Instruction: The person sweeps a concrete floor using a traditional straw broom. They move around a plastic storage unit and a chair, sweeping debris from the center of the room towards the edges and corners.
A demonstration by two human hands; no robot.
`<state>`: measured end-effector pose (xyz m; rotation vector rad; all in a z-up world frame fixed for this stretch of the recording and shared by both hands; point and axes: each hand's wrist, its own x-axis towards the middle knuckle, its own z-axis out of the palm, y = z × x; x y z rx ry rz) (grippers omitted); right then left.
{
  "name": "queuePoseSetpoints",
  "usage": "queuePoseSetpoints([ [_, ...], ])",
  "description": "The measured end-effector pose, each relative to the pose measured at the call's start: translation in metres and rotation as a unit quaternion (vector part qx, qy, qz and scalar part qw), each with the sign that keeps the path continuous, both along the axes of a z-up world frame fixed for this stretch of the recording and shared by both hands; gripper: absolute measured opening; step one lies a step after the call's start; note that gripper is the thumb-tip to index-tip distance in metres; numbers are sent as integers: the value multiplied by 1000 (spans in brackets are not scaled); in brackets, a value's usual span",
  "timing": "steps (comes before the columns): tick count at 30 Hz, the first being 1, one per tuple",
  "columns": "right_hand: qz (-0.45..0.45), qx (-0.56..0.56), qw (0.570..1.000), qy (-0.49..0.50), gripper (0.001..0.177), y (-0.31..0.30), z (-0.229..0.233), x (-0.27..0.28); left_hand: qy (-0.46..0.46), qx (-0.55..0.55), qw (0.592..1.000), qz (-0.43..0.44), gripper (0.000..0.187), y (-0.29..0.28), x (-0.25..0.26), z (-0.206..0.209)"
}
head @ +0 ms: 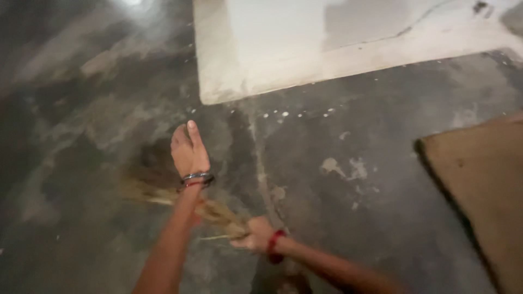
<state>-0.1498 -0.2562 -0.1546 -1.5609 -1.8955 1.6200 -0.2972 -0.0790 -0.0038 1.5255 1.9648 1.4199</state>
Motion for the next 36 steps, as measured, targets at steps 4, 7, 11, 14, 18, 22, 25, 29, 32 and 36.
queuePoseSetpoints([
  [4,-24,158,987,12,53,8,27,-27,125,116,977,-125,62,-9,29,32],
  [7,-5,143,988,-64,45,27,25,8,227,149,942,-195,60,-15,50,37],
  [11,-180,109,973,93,38,14,14,105,239,138,923,-269,63,-24,81,32],
  [14,-314,154,928,-126,36,15,-5,200,242,142,916,-286,65,-26,83,28],
  [18,-530,123,823,-164,27,48,-31,343,235,116,926,-273,66,-22,73,13],
  [22,-583,41,771,-254,30,109,-45,415,211,65,948,-230,66,-12,53,-21],
  [25,-578,24,791,-198,33,143,-56,383,162,0,969,-184,67,-4,36,-60],
  [29,-399,88,861,-303,27,180,-72,225,127,-65,982,-126,70,14,13,-114],
  [32,-279,156,933,-166,31,154,-29,101,92,-103,985,-107,71,14,-1,-123],
  [36,-169,71,980,-76,38,133,69,36,13,-143,986,-86,75,0,-11,-94],
])
